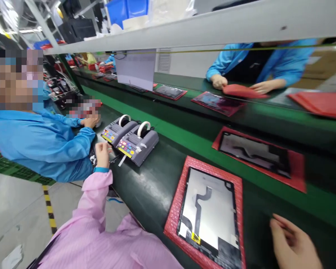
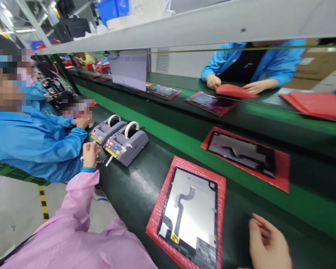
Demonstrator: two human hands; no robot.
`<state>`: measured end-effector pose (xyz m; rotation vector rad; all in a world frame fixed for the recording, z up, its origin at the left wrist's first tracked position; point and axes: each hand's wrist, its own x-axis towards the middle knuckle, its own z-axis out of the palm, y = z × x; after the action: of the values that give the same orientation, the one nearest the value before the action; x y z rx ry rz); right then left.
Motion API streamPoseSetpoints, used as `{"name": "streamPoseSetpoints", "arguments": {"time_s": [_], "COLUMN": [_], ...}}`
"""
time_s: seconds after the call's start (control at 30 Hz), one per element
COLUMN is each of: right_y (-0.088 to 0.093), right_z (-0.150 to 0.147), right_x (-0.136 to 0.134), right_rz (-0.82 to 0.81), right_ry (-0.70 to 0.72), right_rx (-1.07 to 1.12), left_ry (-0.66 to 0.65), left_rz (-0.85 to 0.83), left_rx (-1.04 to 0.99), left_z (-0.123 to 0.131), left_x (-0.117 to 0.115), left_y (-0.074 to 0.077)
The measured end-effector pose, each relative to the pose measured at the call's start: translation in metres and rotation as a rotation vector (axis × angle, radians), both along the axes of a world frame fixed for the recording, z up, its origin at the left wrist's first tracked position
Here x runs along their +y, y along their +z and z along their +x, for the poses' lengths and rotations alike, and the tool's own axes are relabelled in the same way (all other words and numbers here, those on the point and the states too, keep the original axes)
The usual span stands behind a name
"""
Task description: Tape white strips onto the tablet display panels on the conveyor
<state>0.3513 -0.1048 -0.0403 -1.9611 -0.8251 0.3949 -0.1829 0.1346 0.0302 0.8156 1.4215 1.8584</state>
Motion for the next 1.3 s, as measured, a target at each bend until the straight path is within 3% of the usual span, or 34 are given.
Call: {"name": "streamPoseSetpoints", "arguments": {"time_s": [0.07, 0.13, 0.17, 0.27, 0.3, 0.4, 0.5, 0.67, 0.9, 1.13, 1.2, 1.3], "right_y": [0.016, 0.031, 0.038, 0.058, 0.064, 0.075, 0.076, 0.071, 0.077, 0.055, 0.046, 0.039], "right_z": [-0.023, -0.051, -0.066, -0.109, -0.121, -0.143, -0.142, -0.122, -0.128, -0.095, -0.083, -0.079], "right_x": [-0.007, -0.012, -0.013, -0.013, -0.012, -0.011, -0.012, -0.012, 0.004, 0.029, 0.036, 0.046], "right_rz": [0.009, 0.063, 0.099, 0.156, 0.162, 0.161, 0.106, 0.049, -0.014, 0.004, -0.015, -0.035], "right_ry": [-0.033, 0.027, 0.087, 0.358, 0.442, 0.590, 0.578, 0.459, 0.617, 0.316, 0.257, 0.276], "right_rx": [0.048, 0.054, 0.055, 0.026, 0.021, 0.027, 0.005, -0.060, -0.011, -0.072, -0.070, -0.076], "left_ry": [-0.032, -0.228, -0.396, -1.158, -1.326, -1.561, -1.606, -1.541, -1.508, -1.485, -1.462, -1.420], "left_rz": [0.096, 0.261, 0.252, 0.044, -0.012, -0.135, -0.166, -0.171, -0.138, -0.125, -0.079, 0.067], "left_rx": [0.032, 0.154, 0.212, 0.324, 0.317, 0.265, 0.307, 0.427, 0.429, 0.239, 0.333, 0.592], "left_z": [0.021, 0.051, 0.069, 0.129, 0.149, 0.197, 0.217, 0.216, 0.212, 0.216, 0.215, 0.215], "left_x": [-0.025, -0.059, -0.077, -0.126, -0.138, -0.159, -0.164, -0.161, -0.160, -0.153, -0.149, -0.142], "left_y": [0.009, 0.017, 0.019, 0.020, 0.018, 0.007, 0.001, 0.002, 0.000, -0.023, -0.023, -0.016]}}
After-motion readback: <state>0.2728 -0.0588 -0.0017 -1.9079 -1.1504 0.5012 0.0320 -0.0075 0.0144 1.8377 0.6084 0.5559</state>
